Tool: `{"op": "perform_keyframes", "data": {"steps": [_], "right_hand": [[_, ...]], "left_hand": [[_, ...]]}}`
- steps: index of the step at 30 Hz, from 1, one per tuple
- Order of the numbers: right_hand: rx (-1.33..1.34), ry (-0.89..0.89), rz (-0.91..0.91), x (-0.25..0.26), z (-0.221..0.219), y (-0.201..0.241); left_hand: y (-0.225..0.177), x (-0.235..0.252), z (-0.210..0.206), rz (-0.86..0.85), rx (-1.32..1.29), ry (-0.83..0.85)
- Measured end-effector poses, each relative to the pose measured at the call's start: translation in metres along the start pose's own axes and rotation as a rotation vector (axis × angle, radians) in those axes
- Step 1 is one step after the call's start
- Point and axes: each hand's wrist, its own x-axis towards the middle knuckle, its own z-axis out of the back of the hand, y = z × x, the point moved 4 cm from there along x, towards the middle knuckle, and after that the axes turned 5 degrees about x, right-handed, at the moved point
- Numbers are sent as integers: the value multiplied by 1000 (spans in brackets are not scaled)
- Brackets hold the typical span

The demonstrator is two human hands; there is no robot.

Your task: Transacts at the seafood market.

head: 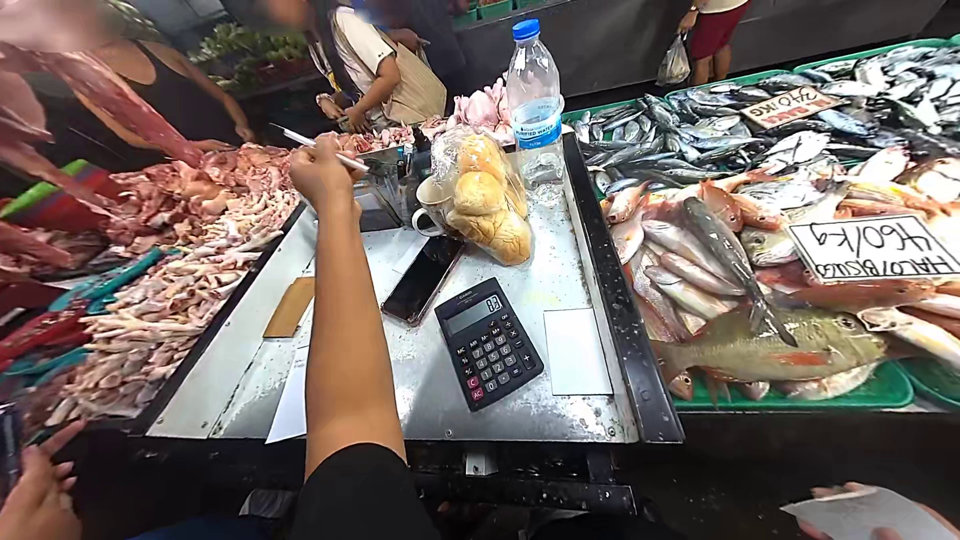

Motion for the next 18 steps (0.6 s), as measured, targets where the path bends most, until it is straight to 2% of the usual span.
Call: {"op": "perform_keyframes", "data": {"steps": [1,3,6,7,9,11,13,16,18], "right_hand": [[-20,10,12,-1,1,0],[-93,18,61,-2,3,2],[-214,25,180,-4,4,1],[-238,35,209,-4,1,0],[-240,81,222,-4,-10,-2],[-230,132,198,-6,-22,-7],[-235,172,173,-7,-30,-10],[-226,173,165,-9,-33,-12],[-223,160,185,-8,-33,-10]], "left_hand": [[-10,-16,-3,2,-46,74],[-37,-68,-16,0,32,401],[-45,-162,-45,56,410,968],[-41,-186,-51,101,522,1102],[-27,-212,-59,179,639,1197],[-16,-218,-64,205,589,1174],[-20,-202,-60,87,390,1042],[-46,-123,-34,-231,139,569],[-48,-50,-20,-341,107,229]]}}
